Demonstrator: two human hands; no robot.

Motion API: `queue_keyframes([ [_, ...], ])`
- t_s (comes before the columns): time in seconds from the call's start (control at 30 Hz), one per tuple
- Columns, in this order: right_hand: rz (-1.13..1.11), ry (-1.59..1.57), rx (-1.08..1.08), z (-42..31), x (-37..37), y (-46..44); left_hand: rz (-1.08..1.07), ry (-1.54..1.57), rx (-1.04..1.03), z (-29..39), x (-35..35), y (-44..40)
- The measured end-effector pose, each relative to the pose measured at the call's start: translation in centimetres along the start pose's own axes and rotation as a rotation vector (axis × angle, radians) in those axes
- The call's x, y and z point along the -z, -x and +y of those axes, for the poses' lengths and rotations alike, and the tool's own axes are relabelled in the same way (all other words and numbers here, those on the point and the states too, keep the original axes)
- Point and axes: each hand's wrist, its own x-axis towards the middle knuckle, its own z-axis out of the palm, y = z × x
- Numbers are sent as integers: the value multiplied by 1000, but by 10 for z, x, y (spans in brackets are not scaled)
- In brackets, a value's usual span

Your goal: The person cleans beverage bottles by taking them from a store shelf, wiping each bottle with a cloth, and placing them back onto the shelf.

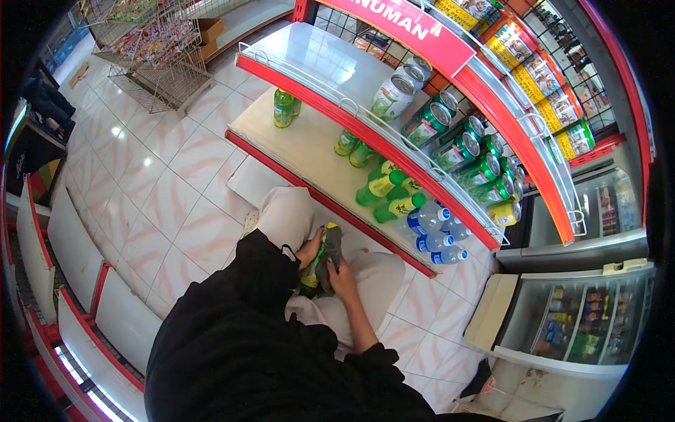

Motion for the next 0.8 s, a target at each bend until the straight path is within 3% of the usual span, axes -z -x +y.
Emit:
queue_keyframes([
  [0.1,336,20,396,-6,-20,11,-15,-35,-122,15,3,13],
  [0.23,558,70,407,-29,-29,8,-39,-124,-297,37,14,31],
  [0.27,561,68,410,-34,-27,5,-41,-152,-331,41,16,35],
  [0.37,425,29,-4,-44,-14,-6,-41,-229,-430,49,20,48],
  [0.5,387,110,-159,-52,12,-26,-8,-338,-577,62,27,70],
  [0.63,365,-124,-62,-74,26,-18,110,-518,-760,86,40,94],
  [0.8,349,-165,103,-120,7,1,428,-920,-990,127,84,127],
])
